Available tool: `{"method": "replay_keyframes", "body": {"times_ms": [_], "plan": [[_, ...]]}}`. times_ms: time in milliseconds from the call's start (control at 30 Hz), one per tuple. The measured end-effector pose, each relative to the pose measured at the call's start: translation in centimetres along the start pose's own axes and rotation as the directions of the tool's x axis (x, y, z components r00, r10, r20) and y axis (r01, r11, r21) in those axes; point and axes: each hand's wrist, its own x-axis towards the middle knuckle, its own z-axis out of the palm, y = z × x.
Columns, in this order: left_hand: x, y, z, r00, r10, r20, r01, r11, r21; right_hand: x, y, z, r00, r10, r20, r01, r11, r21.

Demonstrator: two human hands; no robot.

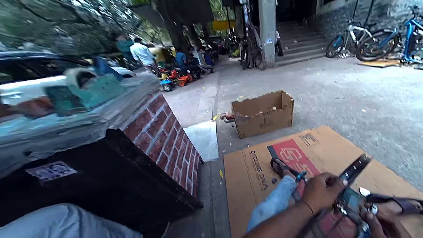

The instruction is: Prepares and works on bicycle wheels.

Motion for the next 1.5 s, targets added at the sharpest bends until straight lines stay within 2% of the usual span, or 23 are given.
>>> {"method": "replay_keyframes", "body": {"times_ms": [67, 100, 200, 300, 433, 533, 600, 700, 767, 800, 833, 900, 1000, 1133, 1367, 1433, 1500], "plan": [[0.1, 1.0, -0.7, 0.990, -0.099, 0.105, 0.087, 0.989, 0.116, -4.1, 2.0, -1.1, 0.974, 0.088, -0.207, -0.080, 0.996, 0.046], [0.0, 0.9, -0.6, 0.988, -0.103, 0.117, 0.082, 0.982, 0.169, -6.4, 2.4, -1.9, 0.958, 0.162, -0.236, -0.146, 0.986, 0.085], [-0.6, 0.5, 0.1, 0.998, -0.013, 0.066, -0.008, 0.950, 0.312, -10.5, 3.4, -3.6, 0.913, 0.288, -0.290, -0.256, 0.956, 0.143], [-3.1, -0.8, 0.0, 0.996, 0.088, -0.012, -0.076, 0.914, 0.399, -13.5, 5.3, -5.2, 0.851, 0.386, -0.356, -0.366, 0.922, 0.126], [-5.8, -1.9, -0.9, 0.995, 0.095, -0.005, -0.081, 0.868, 0.489, -14.9, 7.3, -5.7, 0.777, 0.475, -0.413, -0.485, 0.870, 0.088], [-6.9, -1.9, -1.2, 0.993, 0.121, 0.002, -0.099, 0.808, 0.581, -14.9, 8.7, -4.6, 0.757, 0.517, -0.400, -0.527, 0.845, 0.095], [-8.2, -2.7, -1.1, 0.982, 0.190, 0.005, -0.152, 0.770, 0.620, -15.3, 9.3, -3.7, 0.748, 0.553, -0.367, -0.565, 0.821, 0.086], [-12.8, -7.4, -1.0, 0.960, 0.280, -0.009, -0.202, 0.713, 0.672, -16.3, 10.4, -2.7, 0.720, 0.599, -0.351, -0.612, 0.786, 0.085], [-17.3, -11.9, -1.4, 0.981, 0.192, 0.037, -0.151, 0.625, 0.766, -17.1, 10.9, -2.4, 0.694, 0.622, -0.363, -0.641, 0.763, 0.083], [-19.5, -13.8, -1.8, 0.994, 0.075, 0.083, -0.110, 0.553, 0.826, -17.3, 11.1, -2.4, 0.683, 0.629, -0.370, -0.652, 0.754, 0.079], [-21.3, -15.3, -2.1, 0.993, -0.051, 0.106, -0.067, 0.495, 0.866, -17.3, 11.3, -2.4, 0.675, 0.635, -0.375, -0.661, 0.747, 0.076], [-23.0, -16.3, -2.9, 0.986, -0.153, 0.068, 0.007, 0.445, 0.895, -16.9, 11.6, -2.4, 0.668, 0.644, -0.373, -0.670, 0.739, 0.077], [-22.1, -13.9, -3.7, 0.993, -0.117, 0.009, 0.050, 0.486, 0.873, -17.0, 11.8, -2.5, 0.661, 0.652, -0.371, -0.684, 0.727, 0.060], [-19.4, -10.8, -3.3, 0.999, -0.034, -0.024, 0.040, 0.620, 0.783, -16.7, 12.4, -2.3, 0.663, 0.650, -0.372, -0.678, 0.732, 0.070], [-18.3, -8.3, -2.0, 0.996, 0.030, -0.079, 0.027, 0.776, 0.630, -16.9, 12.7, -2.4, 0.639, 0.677, -0.365, -0.699, 0.709, 0.091], [-17.6, -7.7, -1.8, 0.991, 0.087, -0.102, -0.007, 0.792, 0.610, -16.8, 12.9, -2.3, 0.637, 0.681, -0.361, -0.708, 0.702, 0.077], [-16.6, -8.0, -1.0, 0.974, 0.186, -0.127, -0.061, 0.760, 0.647, -16.7, 12.9, -2.1, 0.637, 0.687, -0.349, -0.719, 0.693, 0.051]]}}
